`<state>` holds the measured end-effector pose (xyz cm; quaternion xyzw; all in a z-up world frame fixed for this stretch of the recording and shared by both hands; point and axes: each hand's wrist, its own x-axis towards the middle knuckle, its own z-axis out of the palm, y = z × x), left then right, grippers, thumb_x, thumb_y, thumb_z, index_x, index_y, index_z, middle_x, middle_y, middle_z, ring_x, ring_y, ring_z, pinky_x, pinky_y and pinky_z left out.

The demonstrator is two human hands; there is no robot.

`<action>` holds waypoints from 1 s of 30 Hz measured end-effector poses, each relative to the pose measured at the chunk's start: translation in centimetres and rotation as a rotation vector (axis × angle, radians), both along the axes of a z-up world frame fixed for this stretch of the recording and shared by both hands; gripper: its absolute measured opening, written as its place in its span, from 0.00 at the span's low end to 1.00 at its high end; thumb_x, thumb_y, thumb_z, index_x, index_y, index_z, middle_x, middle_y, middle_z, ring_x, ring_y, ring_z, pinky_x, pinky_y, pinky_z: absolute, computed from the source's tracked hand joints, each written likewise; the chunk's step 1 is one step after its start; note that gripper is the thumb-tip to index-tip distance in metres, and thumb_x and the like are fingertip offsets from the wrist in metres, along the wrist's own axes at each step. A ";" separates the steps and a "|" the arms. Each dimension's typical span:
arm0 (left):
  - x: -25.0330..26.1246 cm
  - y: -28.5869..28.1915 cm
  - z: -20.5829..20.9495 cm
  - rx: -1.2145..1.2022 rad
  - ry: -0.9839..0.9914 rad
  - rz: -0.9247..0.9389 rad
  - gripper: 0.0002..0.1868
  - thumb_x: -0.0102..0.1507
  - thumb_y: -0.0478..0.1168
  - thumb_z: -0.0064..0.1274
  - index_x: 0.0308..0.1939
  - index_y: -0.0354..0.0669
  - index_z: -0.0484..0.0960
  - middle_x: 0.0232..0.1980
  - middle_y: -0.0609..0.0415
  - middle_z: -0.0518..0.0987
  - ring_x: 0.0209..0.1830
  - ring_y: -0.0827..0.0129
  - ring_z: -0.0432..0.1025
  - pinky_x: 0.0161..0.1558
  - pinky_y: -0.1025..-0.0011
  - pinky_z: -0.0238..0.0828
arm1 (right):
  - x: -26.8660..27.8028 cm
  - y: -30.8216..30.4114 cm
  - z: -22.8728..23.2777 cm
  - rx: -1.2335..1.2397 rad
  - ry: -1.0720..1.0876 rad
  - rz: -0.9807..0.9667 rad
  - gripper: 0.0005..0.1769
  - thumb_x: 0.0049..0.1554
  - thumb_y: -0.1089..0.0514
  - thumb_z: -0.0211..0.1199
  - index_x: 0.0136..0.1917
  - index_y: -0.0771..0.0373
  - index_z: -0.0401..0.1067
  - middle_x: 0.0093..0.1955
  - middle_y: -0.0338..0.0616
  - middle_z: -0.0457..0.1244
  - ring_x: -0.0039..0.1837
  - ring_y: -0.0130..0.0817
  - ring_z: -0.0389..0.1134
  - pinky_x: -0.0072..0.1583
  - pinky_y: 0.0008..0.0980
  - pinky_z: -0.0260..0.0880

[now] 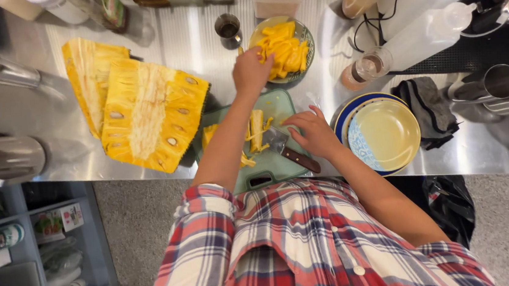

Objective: The person is peeling and cutting pieces of jackfruit on a cutting board using a knife.

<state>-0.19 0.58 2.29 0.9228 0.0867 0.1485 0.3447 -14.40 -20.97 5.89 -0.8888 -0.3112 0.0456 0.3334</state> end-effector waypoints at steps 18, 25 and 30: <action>-31.6 9.1 6.8 -0.381 0.160 0.333 0.18 0.66 0.40 0.57 0.59 0.42 0.81 0.48 0.52 0.83 0.41 0.64 0.77 0.41 0.69 0.76 | -2.6 10.2 3.8 0.159 0.333 0.232 0.18 0.59 0.62 0.67 0.63 0.63 0.73 0.54 0.49 0.68 0.53 0.41 0.72 0.54 0.35 0.73; -32.8 7.4 1.8 -0.443 0.159 0.334 0.37 0.63 0.50 0.63 0.69 0.36 0.67 0.66 0.39 0.74 0.64 0.50 0.72 0.64 0.59 0.70 | -3.3 12.4 -0.9 0.179 0.116 0.395 0.15 0.58 0.64 0.71 0.58 0.62 0.74 0.57 0.49 0.68 0.55 0.40 0.72 0.57 0.34 0.74; -30.8 8.4 -1.0 -0.437 0.222 0.294 0.45 0.58 0.56 0.66 0.70 0.34 0.66 0.66 0.34 0.74 0.66 0.43 0.69 0.65 0.55 0.66 | -3.3 14.1 0.4 0.177 0.225 0.265 0.17 0.57 0.63 0.74 0.56 0.66 0.71 0.52 0.49 0.65 0.51 0.40 0.71 0.55 0.34 0.72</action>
